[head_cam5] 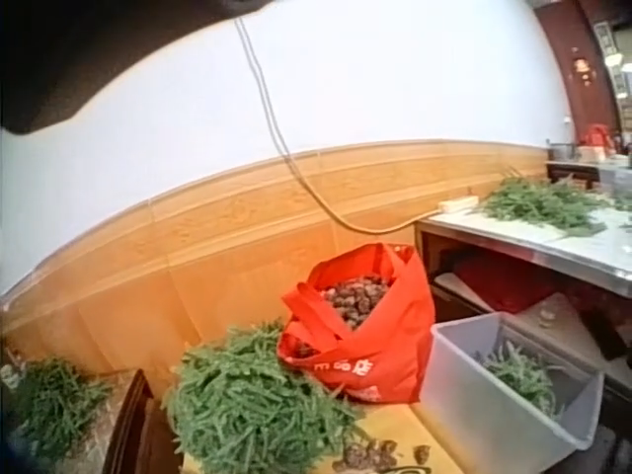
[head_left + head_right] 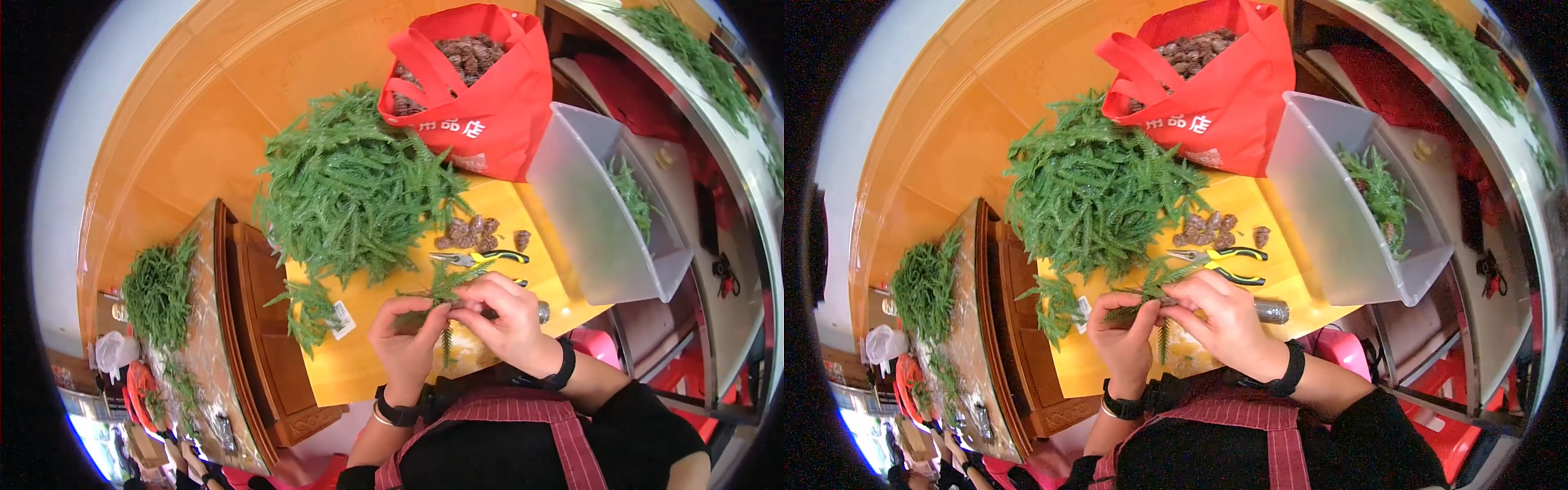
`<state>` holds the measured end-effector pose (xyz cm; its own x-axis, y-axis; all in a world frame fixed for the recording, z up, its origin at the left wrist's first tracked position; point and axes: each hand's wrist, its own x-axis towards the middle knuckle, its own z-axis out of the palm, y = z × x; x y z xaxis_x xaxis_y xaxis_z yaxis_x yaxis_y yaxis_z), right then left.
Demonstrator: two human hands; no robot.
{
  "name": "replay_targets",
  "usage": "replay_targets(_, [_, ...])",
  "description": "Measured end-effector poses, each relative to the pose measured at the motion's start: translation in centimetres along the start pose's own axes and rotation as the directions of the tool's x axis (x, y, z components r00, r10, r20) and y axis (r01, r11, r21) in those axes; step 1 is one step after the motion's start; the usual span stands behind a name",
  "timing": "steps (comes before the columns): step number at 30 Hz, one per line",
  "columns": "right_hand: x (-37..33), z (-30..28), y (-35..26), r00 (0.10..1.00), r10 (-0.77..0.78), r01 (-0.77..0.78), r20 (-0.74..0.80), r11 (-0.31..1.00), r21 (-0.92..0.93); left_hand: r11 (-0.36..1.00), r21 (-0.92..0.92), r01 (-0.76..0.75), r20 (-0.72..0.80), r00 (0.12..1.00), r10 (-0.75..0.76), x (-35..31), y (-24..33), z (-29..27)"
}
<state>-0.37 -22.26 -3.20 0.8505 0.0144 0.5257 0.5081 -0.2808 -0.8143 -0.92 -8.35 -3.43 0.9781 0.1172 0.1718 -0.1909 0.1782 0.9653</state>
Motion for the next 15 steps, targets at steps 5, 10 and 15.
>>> replay_targets(5, [-0.1, -0.3, 0.1, 1.000, 0.006, -0.006, -0.014, 1.000, 0.019, 0.998, 0.033, -0.054, -0.001, 0.999, 0.054, 0.3, -0.2, 0.4])
replay_targets(10, [0.2, -0.2, 0.1, 1.000, -0.024, 0.023, 0.019, 0.998, 0.055, 0.989, 0.103, -0.110, 0.025, 0.994, 0.108, 0.5, 0.5, 0.0])
replay_targets(15, [0.4, -0.2, -0.6, 0.995, 0.051, -0.062, 0.084, 0.988, 0.138, 0.970, 0.176, -0.170, 0.071, 0.985, 0.159, 0.8, 1.1, -0.5])
